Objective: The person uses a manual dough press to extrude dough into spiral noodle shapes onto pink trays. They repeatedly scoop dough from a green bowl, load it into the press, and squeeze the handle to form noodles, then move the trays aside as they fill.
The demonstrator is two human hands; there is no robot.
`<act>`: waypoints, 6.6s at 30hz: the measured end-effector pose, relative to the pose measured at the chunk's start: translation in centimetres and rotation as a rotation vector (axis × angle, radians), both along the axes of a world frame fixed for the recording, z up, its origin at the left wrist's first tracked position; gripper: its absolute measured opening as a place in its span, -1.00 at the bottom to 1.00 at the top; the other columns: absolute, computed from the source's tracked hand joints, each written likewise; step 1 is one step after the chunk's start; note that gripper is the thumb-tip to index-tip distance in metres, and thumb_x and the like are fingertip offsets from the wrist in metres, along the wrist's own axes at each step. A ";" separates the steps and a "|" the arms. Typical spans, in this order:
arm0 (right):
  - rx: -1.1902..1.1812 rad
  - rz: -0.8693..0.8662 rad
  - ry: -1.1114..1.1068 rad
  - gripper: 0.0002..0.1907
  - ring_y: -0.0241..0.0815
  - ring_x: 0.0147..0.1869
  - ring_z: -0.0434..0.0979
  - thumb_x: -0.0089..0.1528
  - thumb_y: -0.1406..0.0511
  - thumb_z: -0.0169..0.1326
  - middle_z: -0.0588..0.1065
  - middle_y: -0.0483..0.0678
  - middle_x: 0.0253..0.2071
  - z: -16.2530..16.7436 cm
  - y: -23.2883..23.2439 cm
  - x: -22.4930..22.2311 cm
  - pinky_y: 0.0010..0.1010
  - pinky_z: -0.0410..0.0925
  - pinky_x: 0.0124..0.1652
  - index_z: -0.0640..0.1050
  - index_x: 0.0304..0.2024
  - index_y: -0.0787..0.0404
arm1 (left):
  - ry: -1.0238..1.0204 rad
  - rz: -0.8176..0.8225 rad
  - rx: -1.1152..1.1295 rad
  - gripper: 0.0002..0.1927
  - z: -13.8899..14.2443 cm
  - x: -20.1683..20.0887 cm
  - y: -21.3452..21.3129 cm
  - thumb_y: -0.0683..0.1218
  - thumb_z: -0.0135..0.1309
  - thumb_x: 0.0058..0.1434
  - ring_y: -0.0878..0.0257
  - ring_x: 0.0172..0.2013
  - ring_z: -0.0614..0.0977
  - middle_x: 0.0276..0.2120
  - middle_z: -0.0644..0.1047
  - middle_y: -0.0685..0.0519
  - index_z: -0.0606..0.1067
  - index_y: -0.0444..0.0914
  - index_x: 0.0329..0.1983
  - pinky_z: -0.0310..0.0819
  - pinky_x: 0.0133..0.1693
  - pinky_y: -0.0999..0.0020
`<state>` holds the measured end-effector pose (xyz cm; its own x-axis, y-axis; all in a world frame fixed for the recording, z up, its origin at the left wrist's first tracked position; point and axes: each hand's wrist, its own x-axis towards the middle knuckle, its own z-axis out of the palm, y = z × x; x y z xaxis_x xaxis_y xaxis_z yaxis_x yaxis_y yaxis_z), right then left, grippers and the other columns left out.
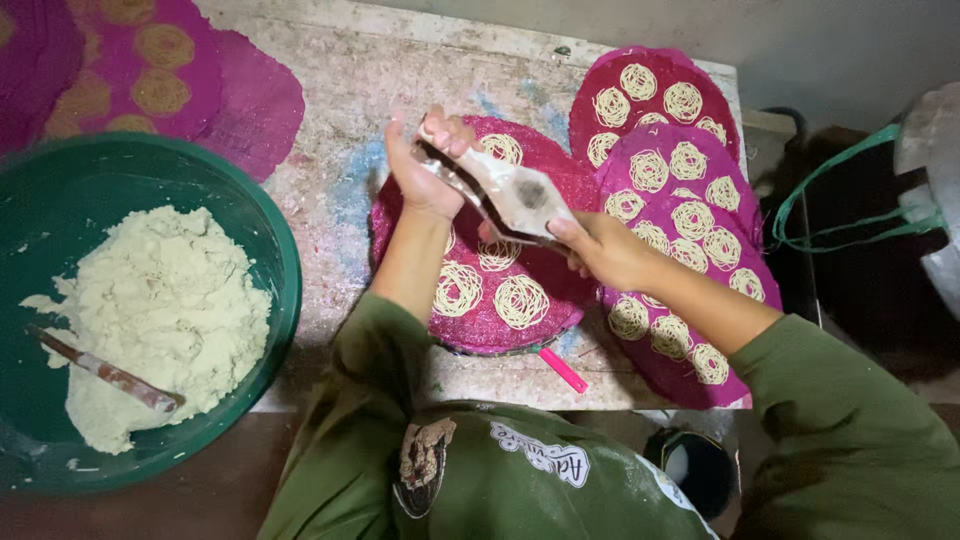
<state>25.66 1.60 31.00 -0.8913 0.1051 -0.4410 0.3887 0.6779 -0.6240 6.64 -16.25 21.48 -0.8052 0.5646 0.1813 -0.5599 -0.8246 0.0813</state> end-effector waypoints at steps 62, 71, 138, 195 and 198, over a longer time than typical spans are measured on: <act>0.074 -0.175 -0.052 -0.26 -0.14 -0.49 0.53 0.41 -0.13 -0.32 0.48 0.01 -0.56 -0.7 5.3 10.6 -0.21 0.45 -0.39 0.61 -0.11 0.35 | -0.231 -0.117 -0.170 -0.54 -1.1 8.0 9.6 0.21 -0.27 0.33 0.27 -0.64 0.24 -0.71 0.22 0.17 0.23 -0.08 -0.63 0.20 -0.42 0.25; 0.170 -0.155 0.180 -0.45 -0.21 -0.44 0.46 0.40 -0.05 -0.12 0.46 -0.03 -0.56 -0.9 7.7 10.8 -0.26 0.36 -0.33 0.60 -0.15 0.30 | -0.191 -0.184 -0.163 -0.55 0.2 8.3 11.0 0.22 -0.33 0.20 0.16 -0.50 0.43 -0.58 0.37 0.02 0.32 -0.18 -0.57 0.36 -0.31 0.20; 0.617 1.091 0.065 -0.43 0.18 -0.11 0.66 -0.05 0.18 0.29 0.60 0.20 -0.18 -7.0 -58.8 -23.6 -0.13 0.52 -0.15 0.49 -0.04 0.29 | 0.515 1.121 -1.567 -0.54 0.2 0.4 -61.8 -0.24 0.23 0.26 0.25 -0.14 0.64 -0.14 0.59 0.02 0.39 -0.32 0.21 0.54 -0.06 0.34; 0.955 1.104 0.931 -0.83 -0.18 -0.40 0.57 0.08 0.31 0.12 0.43 -0.14 -0.46 17.3 -53.1 -14.9 -0.33 0.43 -0.44 0.52 -0.26 0.10 | 1.001 0.977 -1.911 -0.29 7.6 1.5 -59.2 -0.04 0.34 0.06 0.10 0.09 0.58 0.18 0.53 -0.06 0.41 -0.22 0.31 0.47 0.08 0.29; 0.905 1.203 0.884 -0.81 -0.15 -0.37 0.58 0.08 0.29 0.13 0.46 -0.13 -0.41 15.2 -54.6 -16.5 -0.31 0.43 -0.42 0.53 -0.24 0.10 | 1.116 0.962 -1.967 -0.34 8.1 1.6 -58.8 0.07 0.32 0.14 0.03 0.16 0.54 0.22 0.52 -0.06 0.43 -0.18 0.29 0.44 0.12 0.23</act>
